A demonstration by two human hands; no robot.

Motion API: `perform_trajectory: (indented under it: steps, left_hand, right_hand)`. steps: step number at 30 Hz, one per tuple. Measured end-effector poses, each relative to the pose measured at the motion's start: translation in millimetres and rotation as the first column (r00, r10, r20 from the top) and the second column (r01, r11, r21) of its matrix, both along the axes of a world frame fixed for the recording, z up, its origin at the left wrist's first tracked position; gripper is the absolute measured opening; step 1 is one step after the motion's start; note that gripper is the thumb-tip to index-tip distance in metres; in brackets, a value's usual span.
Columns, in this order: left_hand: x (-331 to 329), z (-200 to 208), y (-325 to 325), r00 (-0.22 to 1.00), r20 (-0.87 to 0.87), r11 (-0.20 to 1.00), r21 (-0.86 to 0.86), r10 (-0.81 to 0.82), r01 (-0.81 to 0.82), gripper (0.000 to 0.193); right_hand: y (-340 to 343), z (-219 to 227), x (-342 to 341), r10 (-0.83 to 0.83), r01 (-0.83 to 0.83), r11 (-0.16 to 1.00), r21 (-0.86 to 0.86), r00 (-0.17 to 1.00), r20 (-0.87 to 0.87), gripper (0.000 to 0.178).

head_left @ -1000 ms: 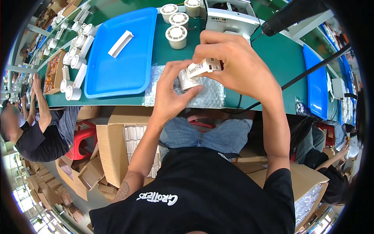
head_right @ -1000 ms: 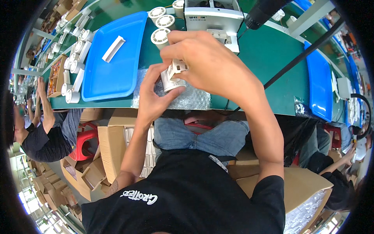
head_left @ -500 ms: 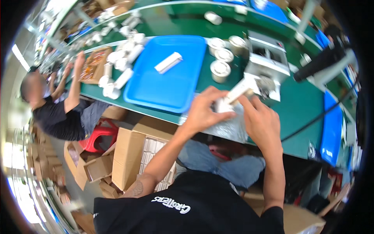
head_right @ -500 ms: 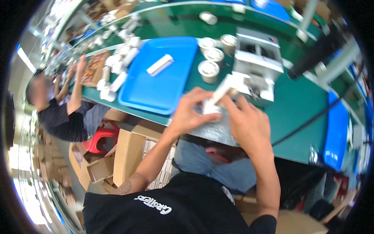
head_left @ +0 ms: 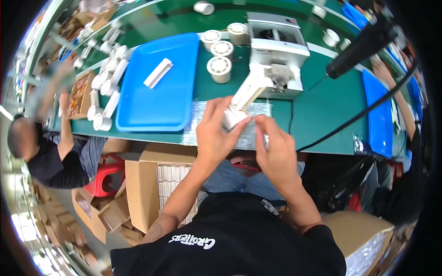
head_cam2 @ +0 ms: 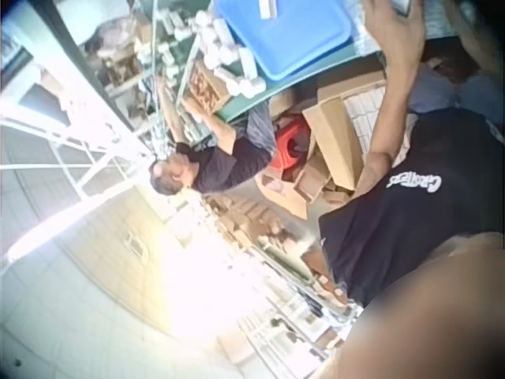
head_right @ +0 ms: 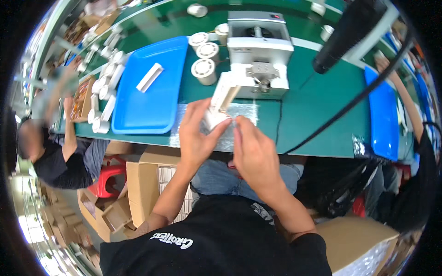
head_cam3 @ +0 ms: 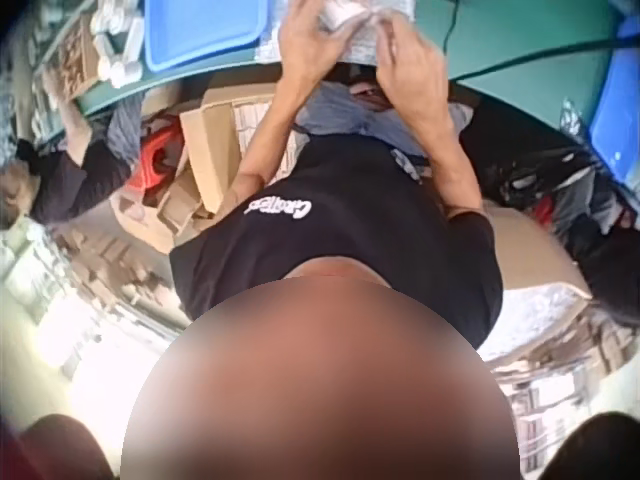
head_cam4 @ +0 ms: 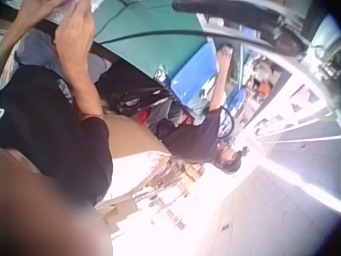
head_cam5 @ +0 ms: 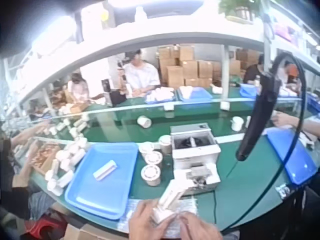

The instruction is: Assemble white electrical plugs and components using an electric screwdriver on a factory production line.

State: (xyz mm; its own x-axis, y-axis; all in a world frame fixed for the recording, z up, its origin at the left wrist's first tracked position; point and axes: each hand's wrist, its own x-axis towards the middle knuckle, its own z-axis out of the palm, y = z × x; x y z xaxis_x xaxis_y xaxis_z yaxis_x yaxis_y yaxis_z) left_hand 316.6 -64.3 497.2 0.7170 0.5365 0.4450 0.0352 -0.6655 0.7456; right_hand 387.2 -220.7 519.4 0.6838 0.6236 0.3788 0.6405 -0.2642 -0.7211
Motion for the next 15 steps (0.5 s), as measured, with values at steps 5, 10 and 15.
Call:
perform_trajectory:
  steps: [5,10,15]
  left_hand:
    - [1.1,-12.4,7.9,0.988,0.033,0.988,0.026,-0.150,0.149,0.059]
    - [-9.2,-5.6,0.2,0.987,-0.078,0.990,-0.032,-0.143,0.140,0.069]
    - [-18.9,-24.9,11.1,0.979,-0.040,0.970,0.133,-0.198,0.202,0.073]
  right_hand:
    - [3.2,-20.1,16.7,0.234,-0.165,0.972,0.167,0.729,-0.643,0.019]
    - [-25.3,16.2,44.0,-0.040,0.086,0.995,0.059,0.835,-0.549,0.024]
    - [-37.7,52.9,105.9,-0.676,0.413,0.657,0.630,0.693,0.251,0.071]
